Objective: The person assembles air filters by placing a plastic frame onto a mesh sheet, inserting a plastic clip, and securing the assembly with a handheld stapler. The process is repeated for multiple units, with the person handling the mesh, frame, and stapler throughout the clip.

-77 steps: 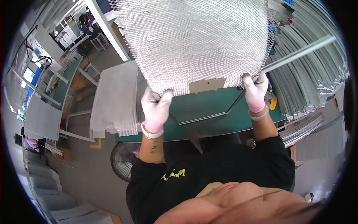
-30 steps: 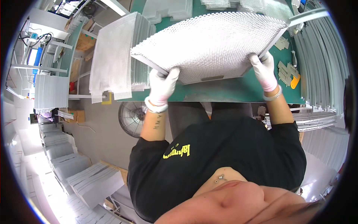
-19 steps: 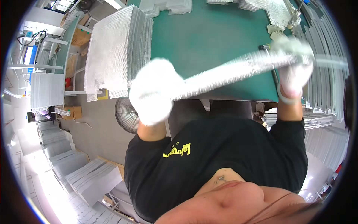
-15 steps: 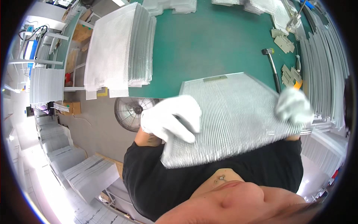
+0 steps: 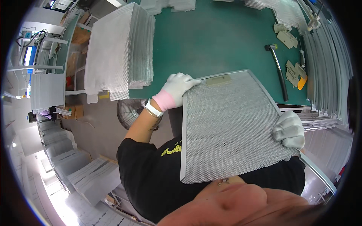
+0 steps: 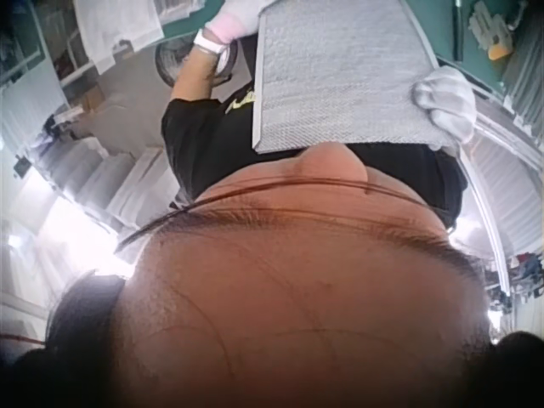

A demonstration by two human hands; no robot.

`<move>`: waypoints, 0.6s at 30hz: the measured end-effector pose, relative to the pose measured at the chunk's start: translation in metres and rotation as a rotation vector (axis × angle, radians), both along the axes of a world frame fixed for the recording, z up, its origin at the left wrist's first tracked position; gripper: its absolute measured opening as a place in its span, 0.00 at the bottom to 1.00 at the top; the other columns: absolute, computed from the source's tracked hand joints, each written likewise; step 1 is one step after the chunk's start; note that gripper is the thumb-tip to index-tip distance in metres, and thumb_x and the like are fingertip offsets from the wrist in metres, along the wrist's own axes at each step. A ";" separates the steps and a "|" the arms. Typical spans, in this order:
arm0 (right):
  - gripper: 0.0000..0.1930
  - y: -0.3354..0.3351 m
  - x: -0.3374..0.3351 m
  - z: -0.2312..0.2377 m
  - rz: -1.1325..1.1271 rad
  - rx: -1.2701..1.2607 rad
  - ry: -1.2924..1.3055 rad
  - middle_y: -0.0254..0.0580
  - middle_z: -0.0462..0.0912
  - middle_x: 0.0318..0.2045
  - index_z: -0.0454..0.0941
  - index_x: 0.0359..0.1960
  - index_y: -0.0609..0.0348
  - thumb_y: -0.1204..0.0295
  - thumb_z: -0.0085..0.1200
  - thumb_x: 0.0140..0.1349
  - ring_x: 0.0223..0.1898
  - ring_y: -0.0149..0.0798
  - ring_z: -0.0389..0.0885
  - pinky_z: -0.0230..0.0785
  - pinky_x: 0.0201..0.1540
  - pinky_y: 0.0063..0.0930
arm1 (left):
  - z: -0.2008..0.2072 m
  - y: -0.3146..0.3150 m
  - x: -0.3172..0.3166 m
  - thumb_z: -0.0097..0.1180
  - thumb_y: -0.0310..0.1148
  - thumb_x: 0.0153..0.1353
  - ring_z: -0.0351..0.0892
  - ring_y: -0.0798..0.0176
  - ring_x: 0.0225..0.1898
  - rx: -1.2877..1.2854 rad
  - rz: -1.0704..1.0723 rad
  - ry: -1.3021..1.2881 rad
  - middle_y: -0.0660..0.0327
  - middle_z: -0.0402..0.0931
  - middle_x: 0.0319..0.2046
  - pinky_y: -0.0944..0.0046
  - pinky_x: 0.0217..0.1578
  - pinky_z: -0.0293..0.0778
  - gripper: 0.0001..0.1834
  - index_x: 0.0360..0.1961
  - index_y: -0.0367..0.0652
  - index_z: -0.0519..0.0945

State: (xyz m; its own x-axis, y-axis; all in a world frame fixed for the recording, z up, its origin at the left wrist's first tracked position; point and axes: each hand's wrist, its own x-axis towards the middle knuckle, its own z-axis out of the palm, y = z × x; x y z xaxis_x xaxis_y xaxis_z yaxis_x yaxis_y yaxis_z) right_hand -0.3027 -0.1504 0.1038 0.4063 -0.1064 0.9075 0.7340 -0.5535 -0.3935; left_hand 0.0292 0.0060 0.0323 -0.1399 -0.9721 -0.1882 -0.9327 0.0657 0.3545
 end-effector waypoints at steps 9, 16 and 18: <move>0.14 -0.001 -0.007 -0.010 0.065 -0.023 0.026 0.43 0.73 0.15 0.51 0.07 0.52 0.63 0.44 0.21 0.10 0.31 0.68 0.54 0.10 0.20 | 0.016 -0.089 -0.025 0.47 0.32 0.62 0.74 0.47 0.58 0.132 -0.067 0.096 0.48 0.80 0.49 0.50 0.62 0.64 0.21 0.56 0.37 0.76; 0.07 -0.002 -0.029 -0.022 0.049 -0.083 0.115 0.44 0.78 0.31 0.67 0.30 0.54 0.79 0.53 0.58 0.26 0.35 0.78 0.72 0.31 0.26 | -0.042 -0.120 -0.062 0.43 0.42 0.68 0.62 0.46 0.68 0.073 -0.310 0.540 0.46 0.64 0.66 0.53 0.69 0.57 0.29 0.64 0.32 0.68; 0.07 -0.004 -0.030 -0.020 0.062 -0.100 0.124 0.44 0.78 0.31 0.67 0.30 0.55 0.78 0.53 0.59 0.26 0.35 0.79 0.71 0.29 0.25 | -0.028 -0.115 -0.057 0.43 0.41 0.68 0.67 0.46 0.64 0.108 -0.281 0.512 0.46 0.68 0.62 0.53 0.67 0.61 0.27 0.62 0.32 0.70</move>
State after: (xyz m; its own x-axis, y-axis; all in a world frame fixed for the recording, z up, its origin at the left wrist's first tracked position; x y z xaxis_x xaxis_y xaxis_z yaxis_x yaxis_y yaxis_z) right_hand -0.3330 -0.1540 0.0836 0.5192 0.0109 0.8546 0.7170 -0.5497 -0.4286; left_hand -0.0277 -0.1088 0.0042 -0.4885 -0.8636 -0.1249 -0.5932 0.2236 0.7734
